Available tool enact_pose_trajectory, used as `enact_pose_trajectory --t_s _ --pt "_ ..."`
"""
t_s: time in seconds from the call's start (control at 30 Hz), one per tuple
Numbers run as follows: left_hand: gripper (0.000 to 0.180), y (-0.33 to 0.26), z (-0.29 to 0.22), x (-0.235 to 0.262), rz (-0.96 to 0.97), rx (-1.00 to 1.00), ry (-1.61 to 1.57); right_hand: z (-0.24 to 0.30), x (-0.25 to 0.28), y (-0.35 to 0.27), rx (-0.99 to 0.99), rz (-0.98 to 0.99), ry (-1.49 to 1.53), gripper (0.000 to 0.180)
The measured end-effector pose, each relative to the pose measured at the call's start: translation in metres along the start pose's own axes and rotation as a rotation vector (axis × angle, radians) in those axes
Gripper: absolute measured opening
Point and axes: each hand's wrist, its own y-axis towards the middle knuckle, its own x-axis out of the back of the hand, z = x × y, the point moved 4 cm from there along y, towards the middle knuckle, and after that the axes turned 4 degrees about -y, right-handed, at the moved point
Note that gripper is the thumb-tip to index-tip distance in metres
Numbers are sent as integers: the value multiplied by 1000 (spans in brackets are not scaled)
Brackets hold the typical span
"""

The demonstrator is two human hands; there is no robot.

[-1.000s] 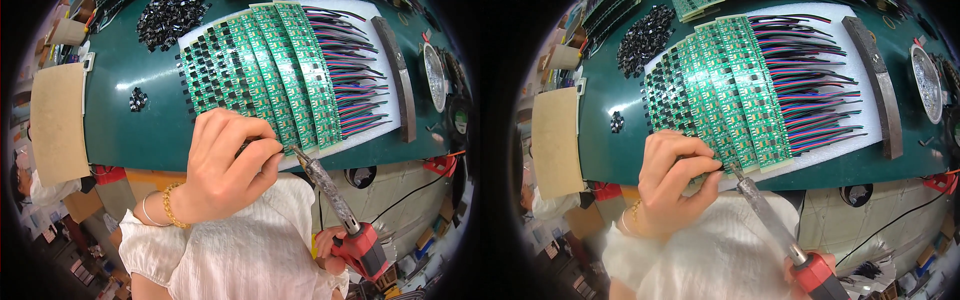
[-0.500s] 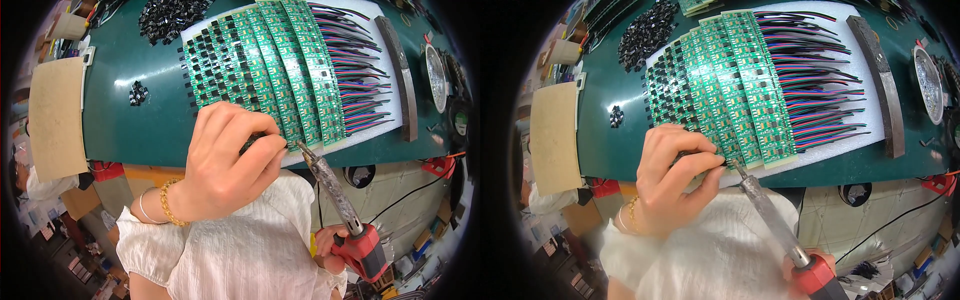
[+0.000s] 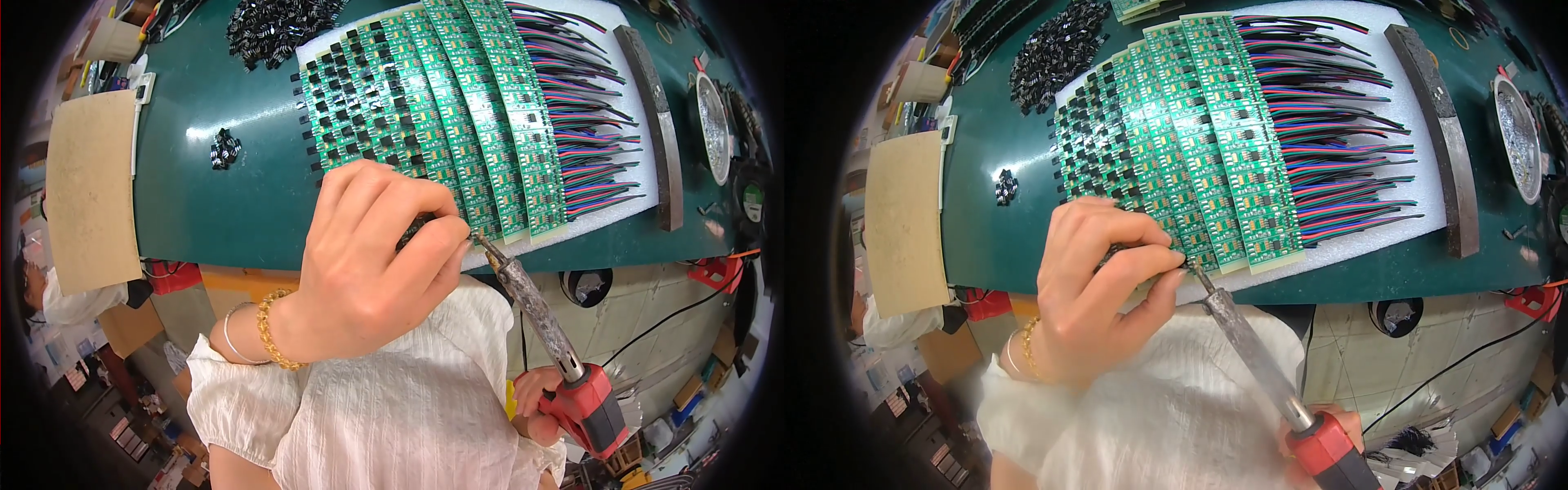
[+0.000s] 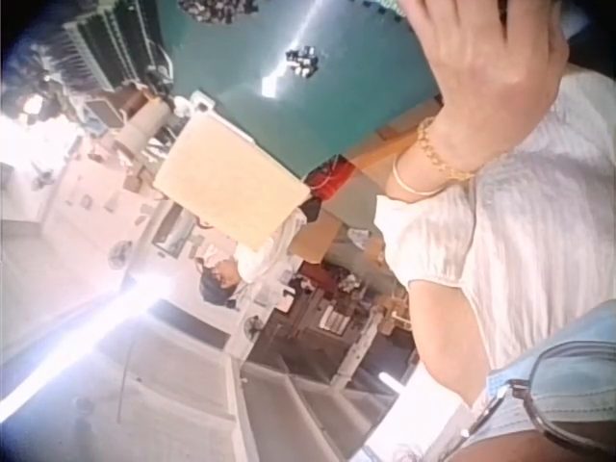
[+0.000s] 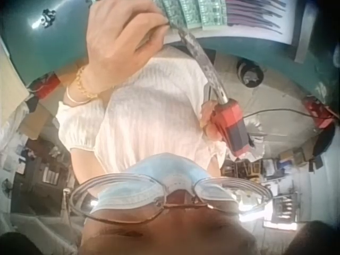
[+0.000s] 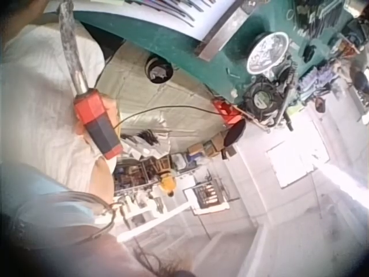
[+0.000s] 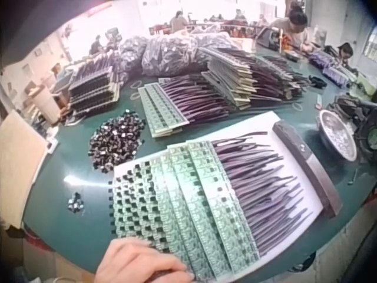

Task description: The person repeatedly picks up electronic components by hand, positions them onto circuit board strips, and solders them in place using a soldering tool.

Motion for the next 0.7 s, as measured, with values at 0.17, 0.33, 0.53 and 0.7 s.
enact_pose_trajectory --t_s 0.17,0.33,0.53,0.7 --pt "26 -3 1 3 10 16 30 33 -2 37 -45 -125 173 82" --pt "26 1 0 0 29 -7 14 43 -16 48 86 -171 -10 82" --pt "26 0 1 3 35 0 29 29 -18 32 -73 -444 38 15" --pt "26 1 0 2 34 -5 32 12 6 26 101 116 101 75"
